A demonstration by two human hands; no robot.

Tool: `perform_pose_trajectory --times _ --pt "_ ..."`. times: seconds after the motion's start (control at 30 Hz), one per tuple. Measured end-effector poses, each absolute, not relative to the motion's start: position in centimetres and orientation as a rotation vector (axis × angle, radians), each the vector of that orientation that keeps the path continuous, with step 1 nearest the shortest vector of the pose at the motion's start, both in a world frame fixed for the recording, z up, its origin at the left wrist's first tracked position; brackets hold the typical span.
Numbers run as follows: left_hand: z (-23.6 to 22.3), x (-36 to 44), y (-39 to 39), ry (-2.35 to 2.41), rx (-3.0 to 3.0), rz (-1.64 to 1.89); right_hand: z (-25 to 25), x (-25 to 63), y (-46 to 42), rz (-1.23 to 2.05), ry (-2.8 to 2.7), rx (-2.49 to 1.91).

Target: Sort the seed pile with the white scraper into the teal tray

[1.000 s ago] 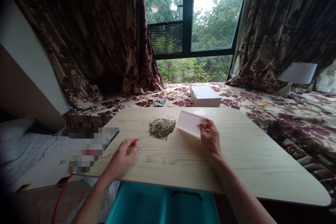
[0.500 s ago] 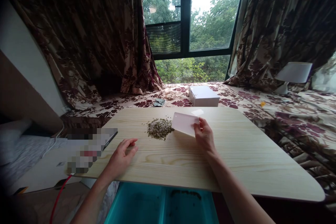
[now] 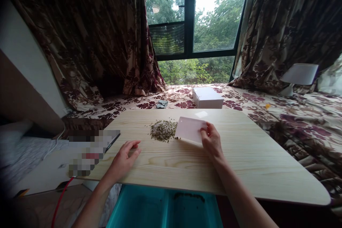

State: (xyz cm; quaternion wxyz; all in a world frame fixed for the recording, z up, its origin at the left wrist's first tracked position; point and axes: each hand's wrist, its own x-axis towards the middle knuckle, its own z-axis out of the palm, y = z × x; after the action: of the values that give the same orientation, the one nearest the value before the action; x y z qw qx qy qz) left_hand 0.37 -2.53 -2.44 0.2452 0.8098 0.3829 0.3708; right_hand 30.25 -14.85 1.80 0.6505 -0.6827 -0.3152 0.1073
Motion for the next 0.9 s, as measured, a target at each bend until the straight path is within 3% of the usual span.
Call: perform_pose_trajectory --times 0.9 --pt "-2.5 0.3 -2.6 1.037 2.194 0.997 1.0 31.7 -15.1 0.196 -0.663 -1.684"
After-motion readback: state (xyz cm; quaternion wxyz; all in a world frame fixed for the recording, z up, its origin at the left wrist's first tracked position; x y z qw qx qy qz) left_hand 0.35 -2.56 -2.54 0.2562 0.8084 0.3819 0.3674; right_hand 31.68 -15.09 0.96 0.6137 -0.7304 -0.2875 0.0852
